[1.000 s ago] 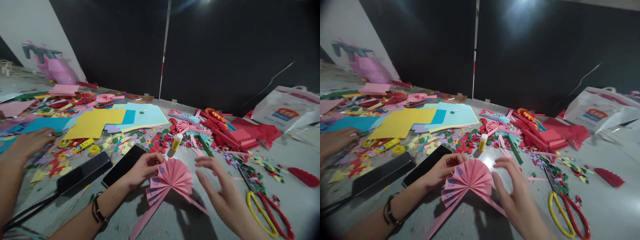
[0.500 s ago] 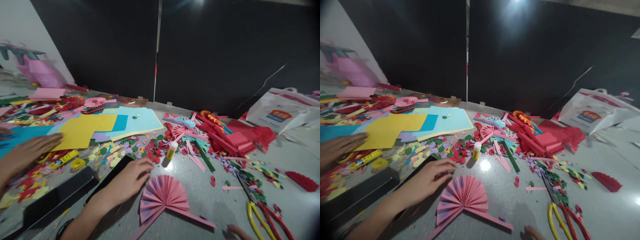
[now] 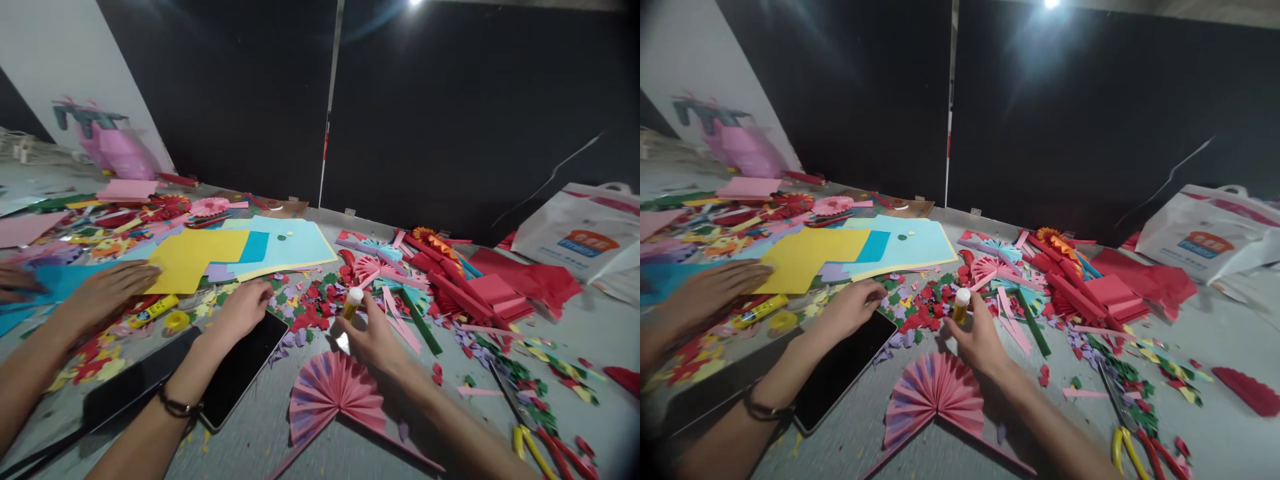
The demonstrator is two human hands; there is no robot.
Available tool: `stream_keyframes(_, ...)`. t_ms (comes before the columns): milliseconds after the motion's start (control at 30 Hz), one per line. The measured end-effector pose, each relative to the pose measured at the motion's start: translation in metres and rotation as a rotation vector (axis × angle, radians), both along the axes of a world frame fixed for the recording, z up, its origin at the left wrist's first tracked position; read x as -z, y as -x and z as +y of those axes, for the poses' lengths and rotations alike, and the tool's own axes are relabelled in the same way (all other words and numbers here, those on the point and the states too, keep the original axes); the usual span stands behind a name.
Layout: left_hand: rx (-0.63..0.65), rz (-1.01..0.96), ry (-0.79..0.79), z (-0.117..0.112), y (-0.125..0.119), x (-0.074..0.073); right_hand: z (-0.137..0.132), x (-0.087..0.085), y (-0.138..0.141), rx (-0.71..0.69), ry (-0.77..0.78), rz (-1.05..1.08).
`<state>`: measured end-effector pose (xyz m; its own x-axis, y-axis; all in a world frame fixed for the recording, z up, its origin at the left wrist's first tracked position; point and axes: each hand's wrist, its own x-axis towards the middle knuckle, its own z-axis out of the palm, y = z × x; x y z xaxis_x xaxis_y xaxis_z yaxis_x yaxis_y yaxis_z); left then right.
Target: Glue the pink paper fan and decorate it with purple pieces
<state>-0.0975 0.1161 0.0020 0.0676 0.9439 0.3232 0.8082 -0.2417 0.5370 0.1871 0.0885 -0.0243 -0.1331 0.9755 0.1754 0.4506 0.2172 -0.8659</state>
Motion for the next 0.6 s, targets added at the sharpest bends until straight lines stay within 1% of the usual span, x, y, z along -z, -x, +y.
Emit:
stream_keyframes(100, 0.071, 0.014, 0.057, 0.004, 0.002, 0.005, 0.013, 0.015, 0.008, -0.012, -0.006, 0.019)
stream_keyframes(167, 0.067, 0.003, 0.059, 0.005, 0.003, 0.007, 0.018, 0.023, 0.009, -0.021, -0.008, 0.032)
stream_keyframes(233, 0.048, -0.022, 0.045, 0.006, 0.002, 0.008, 0.019, 0.027, 0.009, -0.026, -0.010, 0.040)
stream_keyframes(367, 0.031, -0.097, 0.014, 0.002, -0.007, 0.005, 0.019, 0.027, 0.007, -0.017, -0.007, 0.043)
stream_keyframes(400, 0.030, -0.135, 0.014, 0.000, -0.010, 0.003, 0.018, 0.027, 0.006, -0.009, -0.009, 0.039)
stream_keyframes(467, 0.035, -0.274, 0.044, -0.004, -0.019, 0.001, 0.016, 0.026, 0.005, 0.013, -0.021, 0.024)
stream_keyframes(533, 0.050, -0.445, 0.107, -0.008, -0.028, -0.001, 0.011, 0.025, 0.005, 0.030, -0.046, -0.003)
stream_keyframes(600, 0.070, -0.564, 0.176, -0.013, -0.037, -0.002, 0.006, 0.023, 0.005, 0.016, -0.077, -0.046)
